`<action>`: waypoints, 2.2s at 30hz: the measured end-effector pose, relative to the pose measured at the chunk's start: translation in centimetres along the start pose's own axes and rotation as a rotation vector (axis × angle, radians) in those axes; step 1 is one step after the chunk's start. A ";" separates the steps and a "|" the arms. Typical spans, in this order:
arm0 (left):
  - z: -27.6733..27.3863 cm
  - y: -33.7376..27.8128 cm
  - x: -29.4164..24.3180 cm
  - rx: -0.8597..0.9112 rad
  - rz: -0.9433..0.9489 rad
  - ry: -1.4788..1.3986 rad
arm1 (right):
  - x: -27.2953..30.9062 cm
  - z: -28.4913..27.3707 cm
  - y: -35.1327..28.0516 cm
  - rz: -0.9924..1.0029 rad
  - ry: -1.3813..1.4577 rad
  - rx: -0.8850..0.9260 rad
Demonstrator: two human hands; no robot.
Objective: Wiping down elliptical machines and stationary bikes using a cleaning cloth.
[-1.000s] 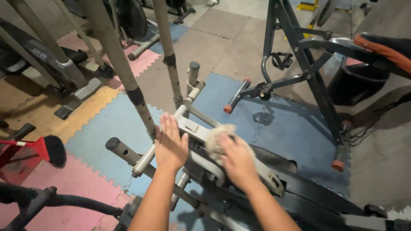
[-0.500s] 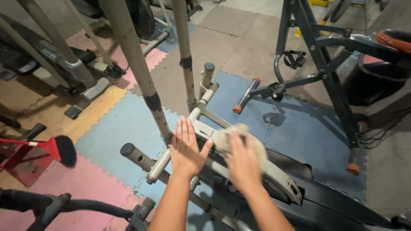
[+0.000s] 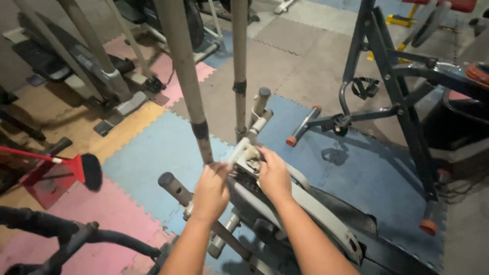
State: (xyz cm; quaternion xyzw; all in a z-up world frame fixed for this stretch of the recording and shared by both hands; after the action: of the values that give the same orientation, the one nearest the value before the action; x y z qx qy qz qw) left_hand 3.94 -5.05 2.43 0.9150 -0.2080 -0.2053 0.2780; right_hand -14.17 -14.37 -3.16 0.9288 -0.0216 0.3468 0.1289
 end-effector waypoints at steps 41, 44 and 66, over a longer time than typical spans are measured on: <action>-2.4 1.6 -1.5 -0.022 0.406 0.405 | 7.3 -2.1 1.3 -0.078 0.236 -0.076; -2.2 1.9 -2.1 0.031 0.464 0.499 | 11.5 -1.3 -0.9 -0.541 -0.178 -0.028; 0.5 1.9 -0.2 0.222 0.360 0.445 | -6.8 -5.7 2.4 0.269 0.356 -0.167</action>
State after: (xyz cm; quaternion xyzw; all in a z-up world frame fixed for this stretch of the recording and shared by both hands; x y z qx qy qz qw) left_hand 2.99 -6.58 3.29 0.9108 -0.3221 0.0766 0.2467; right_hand -23.23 -15.57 -2.93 0.8281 -0.1505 0.5159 0.1596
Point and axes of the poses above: each hand's wrist, its own y-axis towards the middle knuckle, its own z-axis out of the palm, x = y × z, the point moved 8 cm from there along y, towards the middle knuckle, and after that the axes turned 15 degrees about z, right-handed, at the moved point
